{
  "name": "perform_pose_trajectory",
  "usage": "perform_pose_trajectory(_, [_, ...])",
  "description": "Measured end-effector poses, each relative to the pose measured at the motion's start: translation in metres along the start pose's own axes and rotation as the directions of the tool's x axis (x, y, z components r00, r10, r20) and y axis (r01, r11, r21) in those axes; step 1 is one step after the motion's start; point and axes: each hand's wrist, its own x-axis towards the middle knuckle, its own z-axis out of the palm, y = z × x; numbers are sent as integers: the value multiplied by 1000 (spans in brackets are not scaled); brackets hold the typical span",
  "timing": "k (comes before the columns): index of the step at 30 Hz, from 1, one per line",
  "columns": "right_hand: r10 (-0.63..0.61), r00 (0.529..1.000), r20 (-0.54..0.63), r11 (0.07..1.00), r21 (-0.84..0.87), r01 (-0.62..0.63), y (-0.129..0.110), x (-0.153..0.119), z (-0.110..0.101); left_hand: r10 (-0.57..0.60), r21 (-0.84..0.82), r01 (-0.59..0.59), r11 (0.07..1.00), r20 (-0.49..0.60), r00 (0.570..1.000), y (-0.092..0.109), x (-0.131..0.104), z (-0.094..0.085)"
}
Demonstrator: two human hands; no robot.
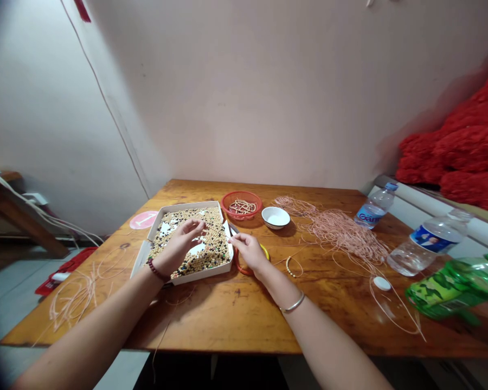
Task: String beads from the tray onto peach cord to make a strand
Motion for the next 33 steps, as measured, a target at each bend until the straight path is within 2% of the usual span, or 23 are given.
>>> perform_pose_trajectory(3, [-110, 994, 5, 988, -107, 110, 0, 0, -1, 20, -10, -20, 1000, -28, 999, -2, 1, -1])
perform_pose_trajectory(6, [-244, 969, 41, 936, -250, 247, -5, -4, -2, 32, -28, -33, 999, -45, 998, -2, 2, -2])
perform_pose_trajectory(8, [-264, 959, 100, 924, -260, 281, -10, -8, -1, 49, -33, -51, 998, -48, 998, -2, 2, -1])
perform_pose_trajectory(10, [-205, 965, 160, 959, -165, 231, -14, -11, 2, 72, -20, -73, 997, -50, 996, -1, 2, -1])
perform_pose_trajectory(12, [-104, 974, 201, 994, 4, 105, -15, -13, 4, 93, 4, -93, 996, -54, 994, 0, 2, -1])
perform_pose_trajectory(15, [66, 969, 239, 967, 226, -122, -14, -13, 6, 107, 20, -107, 994, -38, 993, 2, 0, 1])
perform_pose_trajectory(17, [120, 966, 231, 937, 296, -187, -13, -13, 6, 109, 13, -109, 994, -4, 994, 3, -2, 2])
perform_pose_trajectory(22, [96, 982, 164, 953, 271, -138, -16, -13, 3, 113, 2, -113, 994, 49, 992, 6, -7, 7])
perform_pose_trajectory(27, [69, 991, 117, 978, 188, -90, -17, -12, 5, 139, 2, -139, 990, 37, 990, 7, -8, 6])
perform_pose_trajectory(33, [-30, 994, 105, 999, 31, 27, -13, -10, 5, 155, -1, -156, 988, 27, 987, 5, -7, 4])
